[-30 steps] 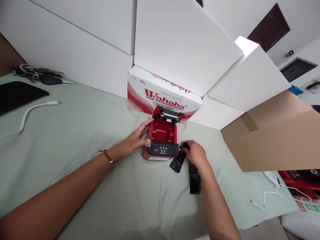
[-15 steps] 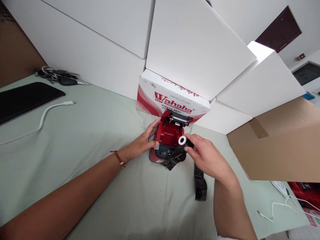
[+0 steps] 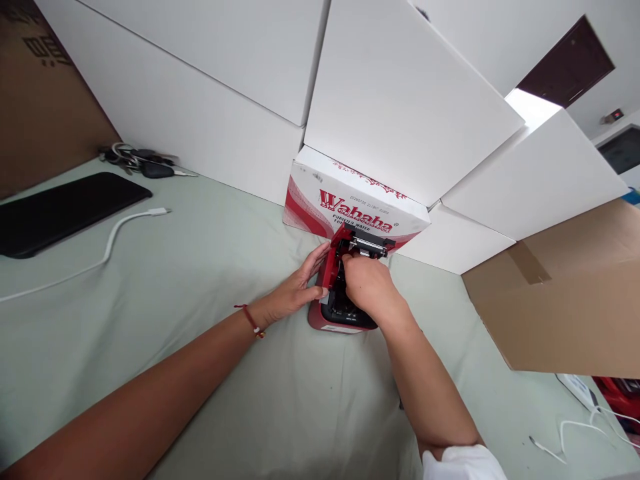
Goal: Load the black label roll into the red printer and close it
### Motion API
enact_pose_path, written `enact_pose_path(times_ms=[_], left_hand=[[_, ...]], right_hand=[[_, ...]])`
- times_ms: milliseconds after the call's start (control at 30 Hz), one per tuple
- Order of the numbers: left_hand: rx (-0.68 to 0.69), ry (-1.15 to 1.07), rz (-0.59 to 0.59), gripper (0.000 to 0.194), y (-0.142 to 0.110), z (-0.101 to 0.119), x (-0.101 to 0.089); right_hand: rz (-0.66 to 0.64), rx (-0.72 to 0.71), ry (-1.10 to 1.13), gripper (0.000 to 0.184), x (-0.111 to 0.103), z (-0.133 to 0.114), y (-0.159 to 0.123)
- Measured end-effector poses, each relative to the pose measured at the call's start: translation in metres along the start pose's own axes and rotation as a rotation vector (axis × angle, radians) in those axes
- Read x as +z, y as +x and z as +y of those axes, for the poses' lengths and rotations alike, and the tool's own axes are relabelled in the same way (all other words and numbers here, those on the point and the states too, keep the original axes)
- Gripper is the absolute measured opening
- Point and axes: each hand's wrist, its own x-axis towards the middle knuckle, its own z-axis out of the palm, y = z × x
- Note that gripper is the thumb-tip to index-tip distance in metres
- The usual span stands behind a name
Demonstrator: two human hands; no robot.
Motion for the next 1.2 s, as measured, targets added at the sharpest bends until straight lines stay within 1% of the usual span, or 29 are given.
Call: enact_pose_path(times_ms=[133, 200, 267, 300, 333, 400, 433, 467, 500, 567, 633, 700, 833, 900, 1000, 1100, 1167, 1200], left_hand=[[-0.013, 0.028, -0.012, 0.104, 0.000, 0.004, 0.000], [-0.007, 0.034, -0.015, 0.103, 0.000, 0.005, -0.001], [-0.007, 0.040, -0.013, 0.102, -0.001, 0.006, 0.000], [-0.010, 0.043, -0.013, 0.102, -0.001, 0.007, 0.000], [-0.014, 0.047, -0.014, 0.101, -0.002, 0.008, 0.000], [-0.026, 0.055, -0.018, 0.100, -0.003, 0.010, -0.001], [-0.032, 0.058, -0.019, 0.099, -0.003, 0.011, -0.001], [-0.038, 0.062, -0.019, 0.098, -0.004, 0.011, -0.001], [-0.042, 0.066, -0.018, 0.097, -0.004, 0.011, -0.002], [-0.045, 0.074, -0.022, 0.096, -0.004, 0.010, -0.003], [-0.038, 0.080, -0.025, 0.095, -0.004, 0.009, -0.003], [-0.038, 0.087, -0.015, 0.094, -0.005, 0.008, -0.003], [-0.099, 0.159, 0.041, 0.085, -0.011, 0.012, -0.003], [-0.119, 0.236, 0.058, 0.085, -0.012, 0.021, -0.004], [-0.121, 0.321, 0.095, 0.083, -0.003, 0.044, -0.004], [-0.114, 0.298, 0.209, 0.069, 0.020, 0.070, -0.002], [-0.098, 0.251, 0.294, 0.062, 0.039, 0.082, 0.002], [-0.086, 0.223, 0.311, 0.061, 0.048, 0.086, 0.003]], right_hand=[[0.020, -0.024, 0.047, 0.037, 0.008, 0.002, 0.010], [0.035, -0.034, 0.082, 0.040, 0.012, 0.006, 0.008], [0.118, -0.068, 0.183, 0.040, 0.017, 0.011, -0.002], [0.200, -0.095, 0.261, 0.037, 0.021, 0.014, -0.011], [0.311, -0.122, 0.347, 0.031, 0.026, 0.016, -0.022], [0.585, -0.159, 0.484, 0.022, 0.041, 0.018, -0.047], [0.704, -0.170, 0.505, 0.021, 0.050, 0.017, -0.060], [0.793, -0.186, 0.504, 0.021, 0.060, 0.016, -0.072], [0.852, -0.207, 0.485, 0.023, 0.070, 0.014, -0.082], [0.889, -0.254, 0.437, 0.032, 0.090, 0.008, -0.097], [0.899, -0.274, 0.415, 0.039, 0.104, 0.002, -0.104], [0.916, -0.254, 0.426, 0.044, 0.113, -0.004, -0.106], [0.967, -0.200, 0.489, 0.047, 0.119, -0.010, -0.103], [1.001, -0.176, 0.506, 0.050, 0.124, -0.013, -0.101], [1.037, -0.151, 0.504, 0.054, 0.135, -0.017, -0.099], [1.035, -0.145, 0.492, 0.056, 0.144, -0.019, -0.098], [1.027, -0.148, 0.491, 0.057, 0.148, -0.020, -0.098], [1.026, -0.149, 0.493, 0.058, 0.148, -0.020, -0.098]])
